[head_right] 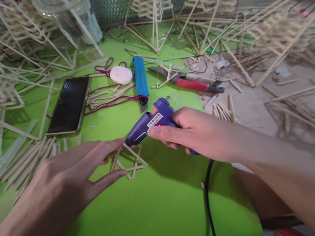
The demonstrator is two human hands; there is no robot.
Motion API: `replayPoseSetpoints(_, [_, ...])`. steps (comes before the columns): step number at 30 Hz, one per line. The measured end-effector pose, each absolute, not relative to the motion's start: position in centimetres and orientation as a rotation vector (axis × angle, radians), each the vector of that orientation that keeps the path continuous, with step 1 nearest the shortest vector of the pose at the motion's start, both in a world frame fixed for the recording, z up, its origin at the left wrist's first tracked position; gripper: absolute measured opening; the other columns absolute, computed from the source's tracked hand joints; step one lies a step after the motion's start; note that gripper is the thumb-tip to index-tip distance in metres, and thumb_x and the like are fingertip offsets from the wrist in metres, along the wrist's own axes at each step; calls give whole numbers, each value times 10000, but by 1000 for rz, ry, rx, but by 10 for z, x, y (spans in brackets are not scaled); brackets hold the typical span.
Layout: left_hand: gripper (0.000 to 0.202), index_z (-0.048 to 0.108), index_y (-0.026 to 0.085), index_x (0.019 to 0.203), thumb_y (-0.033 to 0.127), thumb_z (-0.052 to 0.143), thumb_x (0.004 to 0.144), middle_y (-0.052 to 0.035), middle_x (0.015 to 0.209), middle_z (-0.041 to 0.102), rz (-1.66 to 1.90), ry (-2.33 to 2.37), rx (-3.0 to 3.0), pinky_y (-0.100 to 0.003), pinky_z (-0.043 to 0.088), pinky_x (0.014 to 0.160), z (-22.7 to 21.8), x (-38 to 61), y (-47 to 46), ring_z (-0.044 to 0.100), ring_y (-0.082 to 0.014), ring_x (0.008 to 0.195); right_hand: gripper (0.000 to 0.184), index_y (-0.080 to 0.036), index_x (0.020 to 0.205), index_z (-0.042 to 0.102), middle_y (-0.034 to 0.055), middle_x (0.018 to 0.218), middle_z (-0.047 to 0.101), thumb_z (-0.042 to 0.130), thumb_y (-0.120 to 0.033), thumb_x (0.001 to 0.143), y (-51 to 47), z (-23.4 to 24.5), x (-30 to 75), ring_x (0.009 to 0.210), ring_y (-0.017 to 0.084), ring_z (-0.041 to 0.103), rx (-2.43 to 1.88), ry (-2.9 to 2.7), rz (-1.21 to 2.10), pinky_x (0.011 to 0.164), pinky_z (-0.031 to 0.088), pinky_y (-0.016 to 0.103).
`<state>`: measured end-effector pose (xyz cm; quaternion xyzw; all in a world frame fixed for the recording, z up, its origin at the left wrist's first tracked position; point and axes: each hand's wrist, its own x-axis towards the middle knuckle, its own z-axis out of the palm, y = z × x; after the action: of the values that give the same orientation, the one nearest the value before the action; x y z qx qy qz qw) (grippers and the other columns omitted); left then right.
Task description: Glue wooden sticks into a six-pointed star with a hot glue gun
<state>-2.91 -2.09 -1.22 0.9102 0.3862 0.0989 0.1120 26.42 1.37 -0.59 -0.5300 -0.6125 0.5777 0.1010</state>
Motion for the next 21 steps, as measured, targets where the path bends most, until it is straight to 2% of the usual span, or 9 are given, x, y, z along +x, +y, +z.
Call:
replayPoseSetpoints(7, [418,602,171,1400,318,711,1024,-120,1112,782,305,1118,2655,-384,643,626,-12,-30,-21,783,-289,846,449,-223,760,636,-19,678,589,672,-622,962,12,-7,267,563,147,551,-1539,-1799,1725,489,446,268])
replayPoseSetpoints(12, [422,601,170,1407,315,709,1026,-135,1150,784,325,1117,2667,-402,671,683,-14,-32,-21,793,-299,891,447,-222,758,634,-24,679,592,677,-618,962,13,-6,264,563,137,548,-1547,-1769,1721,487,442,259])
replayPoseSetpoints(17, [494,548,161,1483,338,683,1042,-144,1187,777,333,1119,2667,-415,684,692,-16,-34,-22,797,-309,935,470,-210,762,683,-1,693,653,694,-642,947,14,-4,263,550,129,537,-1563,-1731,1714,473,416,255])
replayPoseSetpoints(21, [458,572,147,1469,367,627,1071,-150,1209,776,304,1095,2648,-395,687,691,-13,-34,-21,800,-293,936,510,-195,772,721,16,737,697,670,-666,964,15,-2,267,548,109,499,-1580,-1645,1642,473,398,244])
